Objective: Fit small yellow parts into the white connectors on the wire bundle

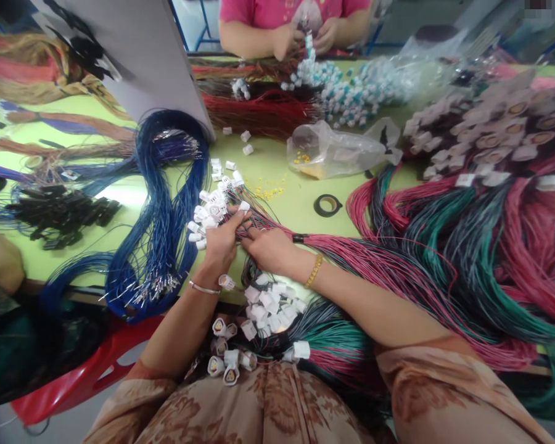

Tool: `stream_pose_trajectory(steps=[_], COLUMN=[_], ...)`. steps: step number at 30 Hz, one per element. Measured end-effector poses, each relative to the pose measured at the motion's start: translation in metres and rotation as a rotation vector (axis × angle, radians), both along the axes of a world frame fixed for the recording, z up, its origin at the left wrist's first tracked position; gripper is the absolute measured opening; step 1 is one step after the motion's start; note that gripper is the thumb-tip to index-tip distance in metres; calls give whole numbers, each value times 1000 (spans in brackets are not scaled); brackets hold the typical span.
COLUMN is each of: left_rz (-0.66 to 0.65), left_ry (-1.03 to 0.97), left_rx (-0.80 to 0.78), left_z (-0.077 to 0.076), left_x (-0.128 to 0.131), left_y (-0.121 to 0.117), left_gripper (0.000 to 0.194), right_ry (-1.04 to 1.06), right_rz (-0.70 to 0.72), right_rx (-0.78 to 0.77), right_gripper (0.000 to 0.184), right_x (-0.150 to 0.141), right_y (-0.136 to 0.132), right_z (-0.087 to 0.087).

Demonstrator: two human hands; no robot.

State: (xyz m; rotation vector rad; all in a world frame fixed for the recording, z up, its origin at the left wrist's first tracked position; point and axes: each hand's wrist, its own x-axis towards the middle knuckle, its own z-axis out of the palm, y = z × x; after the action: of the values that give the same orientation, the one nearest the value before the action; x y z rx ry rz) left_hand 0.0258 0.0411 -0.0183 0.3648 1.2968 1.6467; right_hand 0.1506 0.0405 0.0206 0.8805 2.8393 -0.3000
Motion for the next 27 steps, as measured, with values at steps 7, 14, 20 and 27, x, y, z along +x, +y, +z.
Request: stream_pose_trajectory(steps=[7,14,20,27], left_rz=[-13,-13,-20,12], left_ry=[13,1,-12,-39], left_rx=[24,48,56,60], left_z=[-3,-2,-4,-11], left_x=[0,1,2,6], left_y=[1,-1,-1,-1], left_gripper=[29,31,32,36], right_ry=[-60,-33,-119,-57], right_rz=[-175,-235,-284,-270], right_rx=[-85,-115,-55,-77], right_gripper=[27,23,31,25], right_x=[-5,-8,-5,-4], right_y=[-4,-5,-16,1], right_z=[7,7,11,9])
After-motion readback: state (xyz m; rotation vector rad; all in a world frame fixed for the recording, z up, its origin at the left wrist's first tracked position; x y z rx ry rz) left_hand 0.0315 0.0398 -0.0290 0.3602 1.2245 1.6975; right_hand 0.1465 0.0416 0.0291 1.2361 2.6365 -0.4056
